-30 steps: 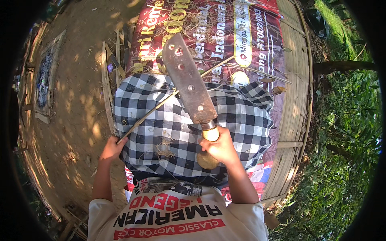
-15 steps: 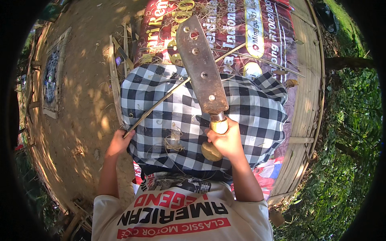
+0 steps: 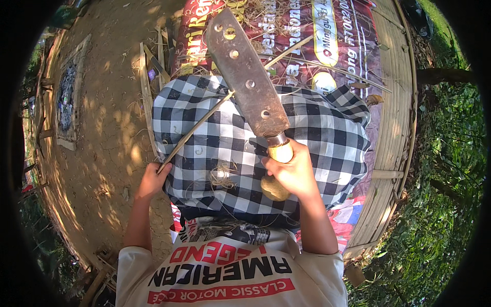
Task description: The person uses a large knife to shave thin layers and strips from the surface of a bamboo pole while sitting on a bamboo platform.
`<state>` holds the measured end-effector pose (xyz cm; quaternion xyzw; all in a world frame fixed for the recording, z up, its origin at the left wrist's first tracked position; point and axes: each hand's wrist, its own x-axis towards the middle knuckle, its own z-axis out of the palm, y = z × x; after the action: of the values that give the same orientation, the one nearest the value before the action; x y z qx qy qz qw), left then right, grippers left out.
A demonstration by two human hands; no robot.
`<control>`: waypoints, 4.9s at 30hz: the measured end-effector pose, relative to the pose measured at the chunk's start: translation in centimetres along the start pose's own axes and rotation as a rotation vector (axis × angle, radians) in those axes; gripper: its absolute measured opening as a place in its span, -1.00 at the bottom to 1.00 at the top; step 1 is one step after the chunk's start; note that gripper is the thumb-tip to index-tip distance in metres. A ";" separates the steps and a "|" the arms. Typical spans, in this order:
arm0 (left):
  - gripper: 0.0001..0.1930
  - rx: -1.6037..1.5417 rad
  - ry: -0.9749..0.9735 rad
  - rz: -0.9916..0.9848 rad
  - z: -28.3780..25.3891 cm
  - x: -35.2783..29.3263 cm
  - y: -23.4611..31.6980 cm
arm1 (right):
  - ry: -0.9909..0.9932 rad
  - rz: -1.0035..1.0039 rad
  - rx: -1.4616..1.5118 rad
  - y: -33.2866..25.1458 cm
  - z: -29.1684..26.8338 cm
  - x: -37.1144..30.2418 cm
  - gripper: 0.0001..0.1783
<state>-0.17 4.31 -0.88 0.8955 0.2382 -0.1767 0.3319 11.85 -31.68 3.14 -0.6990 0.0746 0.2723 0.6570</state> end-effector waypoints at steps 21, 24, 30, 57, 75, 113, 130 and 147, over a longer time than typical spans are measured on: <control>-0.51 -0.006 -0.079 -0.122 -0.3 0.5 0.5 | 0.032 0.008 -0.128 1.4 1.6 -0.7 -0.84; -0.49 -0.093 -0.161 -0.109 -0.4 0.6 -0.3 | -0.043 0.083 0.032 0.7 1.3 -0.8 -0.84; -0.44 0.004 -0.126 -0.133 0.1 0.2 -0.1 | 0.102 -0.010 0.040 -1.8 -0.9 -0.5 -0.88; -0.40 0.041 -0.201 -0.215 -0.9 0.6 0.9 | -0.054 0.110 -0.026 1.5 2.2 -1.0 -0.86; -0.41 -0.004 -0.036 -0.113 1.2 0.3 -2.4 | 0.078 0.040 0.223 -0.8 -1.3 0.0 -0.92; -0.42 -0.106 -0.156 -0.143 -0.2 0.3 -0.1 | -0.362 0.302 0.273 0.8 0.6 -0.4 -0.84; -0.38 -0.104 -0.151 -0.167 0.0 0.4 -0.6 | -0.270 0.238 0.086 0.9 3.7 -0.1 -0.93; -0.48 -0.165 -0.161 -0.107 -1.0 -0.3 2.4 | -0.022 0.031 0.143 -0.4 -0.1 1.0 -0.93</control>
<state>1.03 3.30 1.26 0.8341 0.2721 -0.2452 0.4124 12.89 -31.53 3.04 -0.6460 0.0977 0.2841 0.7017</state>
